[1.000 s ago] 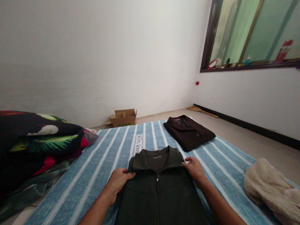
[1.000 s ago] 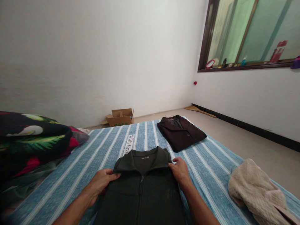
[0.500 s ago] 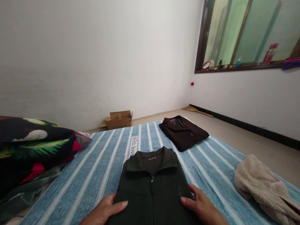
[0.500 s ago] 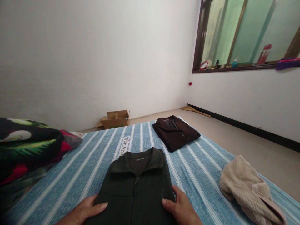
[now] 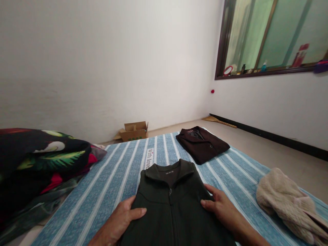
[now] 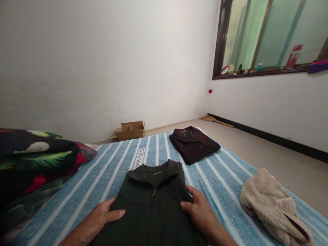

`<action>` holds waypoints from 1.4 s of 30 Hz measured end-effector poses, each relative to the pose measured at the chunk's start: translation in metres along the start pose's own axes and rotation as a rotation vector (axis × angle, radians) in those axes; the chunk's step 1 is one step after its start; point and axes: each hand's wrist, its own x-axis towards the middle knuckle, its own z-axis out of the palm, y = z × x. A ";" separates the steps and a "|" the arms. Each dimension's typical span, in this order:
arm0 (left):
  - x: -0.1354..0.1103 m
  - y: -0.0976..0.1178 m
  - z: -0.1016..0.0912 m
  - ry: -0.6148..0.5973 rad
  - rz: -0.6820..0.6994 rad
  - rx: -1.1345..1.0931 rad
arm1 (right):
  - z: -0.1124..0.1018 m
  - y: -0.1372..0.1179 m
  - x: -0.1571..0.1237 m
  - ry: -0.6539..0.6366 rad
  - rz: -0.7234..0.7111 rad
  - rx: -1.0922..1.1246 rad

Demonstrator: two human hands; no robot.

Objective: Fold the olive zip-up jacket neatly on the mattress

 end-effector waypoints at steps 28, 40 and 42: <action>0.295 0.112 0.173 0.240 0.313 0.050 | -0.187 -0.233 0.237 0.524 -0.105 -0.719; 0.326 0.077 0.184 0.234 0.237 0.062 | -0.254 -0.169 0.269 0.808 -0.088 -0.896; 0.321 0.073 0.184 0.232 0.224 0.063 | -0.255 -0.169 0.266 0.791 -0.086 -0.933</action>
